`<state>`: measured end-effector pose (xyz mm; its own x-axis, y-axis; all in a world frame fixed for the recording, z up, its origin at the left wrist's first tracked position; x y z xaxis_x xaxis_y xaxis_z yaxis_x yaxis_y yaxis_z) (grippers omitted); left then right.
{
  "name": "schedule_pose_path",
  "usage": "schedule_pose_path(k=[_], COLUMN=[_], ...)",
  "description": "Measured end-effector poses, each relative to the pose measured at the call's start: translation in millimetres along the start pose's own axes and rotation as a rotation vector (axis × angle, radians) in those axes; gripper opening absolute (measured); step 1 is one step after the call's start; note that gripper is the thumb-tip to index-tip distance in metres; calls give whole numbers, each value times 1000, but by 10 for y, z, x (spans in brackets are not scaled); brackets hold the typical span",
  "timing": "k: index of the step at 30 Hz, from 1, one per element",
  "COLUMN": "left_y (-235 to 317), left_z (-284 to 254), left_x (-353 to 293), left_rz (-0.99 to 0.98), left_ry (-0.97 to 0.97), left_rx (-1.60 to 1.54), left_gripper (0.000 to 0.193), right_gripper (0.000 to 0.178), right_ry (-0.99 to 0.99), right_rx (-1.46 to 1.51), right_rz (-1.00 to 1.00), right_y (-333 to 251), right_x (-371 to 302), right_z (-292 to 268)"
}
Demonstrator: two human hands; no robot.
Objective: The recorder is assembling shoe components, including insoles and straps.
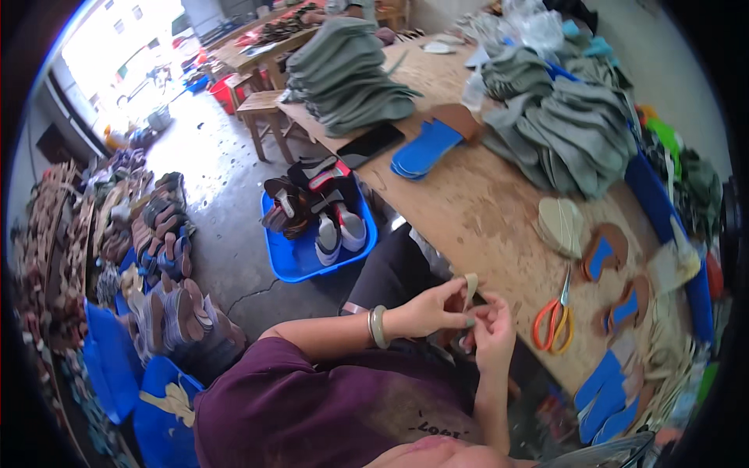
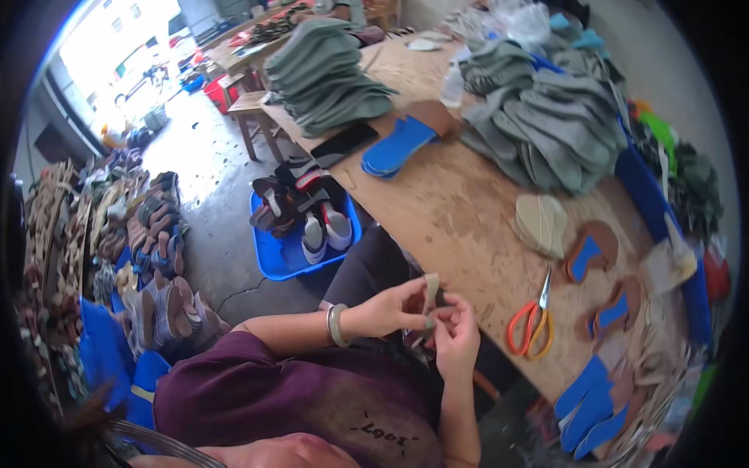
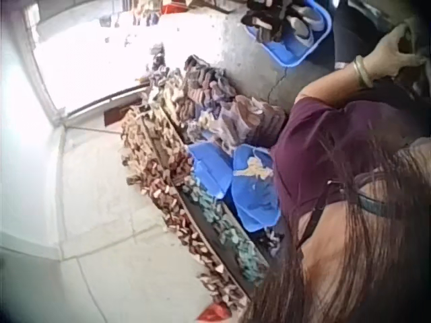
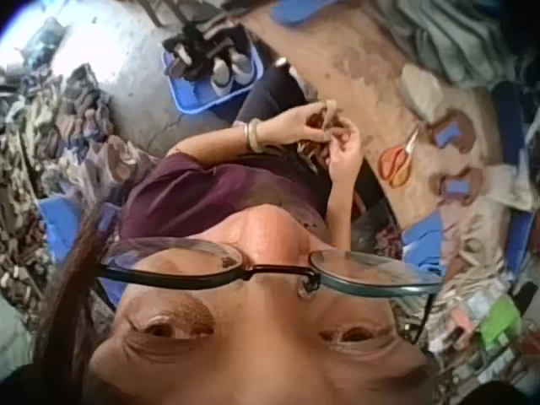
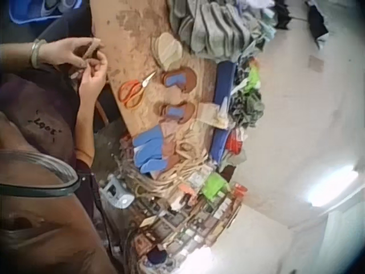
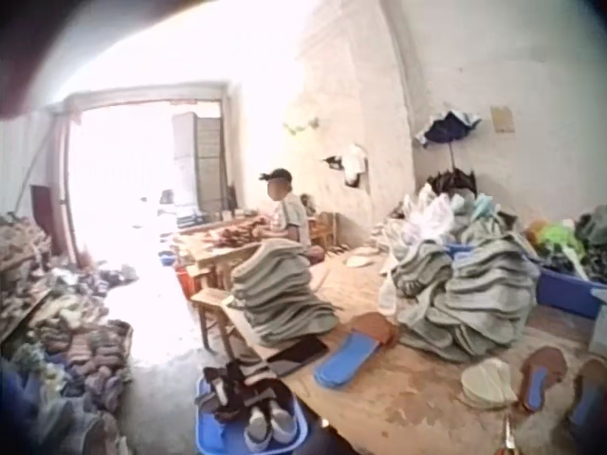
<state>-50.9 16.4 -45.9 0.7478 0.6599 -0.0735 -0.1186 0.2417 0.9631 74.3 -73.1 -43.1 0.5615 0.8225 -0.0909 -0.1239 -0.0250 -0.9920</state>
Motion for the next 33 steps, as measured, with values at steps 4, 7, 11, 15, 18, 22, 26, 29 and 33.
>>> schedule_pose_path(k=[4,7,11,15,18,22,26,29,33], left_y=[134,147,104,223,32,40,262,329,455], left_z=[52,53,21,5,-19,31,84,37,-121], left_x=[-82,-79,-85,-138,-103,-122,-189,-226,-189], left_rz=[-116,-167,-176,-258,-163,36,267,300,332], left_ry=[-54,-141,-212,-108,-71,-12,-30,-94,-180], left_rx=[-140,-206,-235,-130,-103,160,609,816,828], left_gripper=[72,68,65,67,65,54,35,33,28], right_gripper=[41,44,37,32,31,33,37,39,35], right_ry=[-122,-227,-296,-238,-227,-213,-199,-206,-245], right_rx=[143,333,539,680,662,524,449,392,360], right_rz=[101,200,295,331,270,203,95,130,72], right_y=[-3,-6,4,88,77,-18,-98,-103,-159], right_x=[-26,-43,-93,-85,-113,-203,-230,-243,-214], right_z=[9,21,-1,-106,-139,-42,-69,-124,-228])
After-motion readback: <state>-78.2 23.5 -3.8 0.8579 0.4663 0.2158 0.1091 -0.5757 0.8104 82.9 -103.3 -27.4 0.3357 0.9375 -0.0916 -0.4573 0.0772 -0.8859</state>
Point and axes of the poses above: each hand's wrist, its own x-axis towards the middle knuckle, its own z-axis out of the palm, y = z × x, the point moved 3 cm from there along x, towards the middle knuckle, and after that the axes turned 12 degrees about y, right-handed, at the moved point
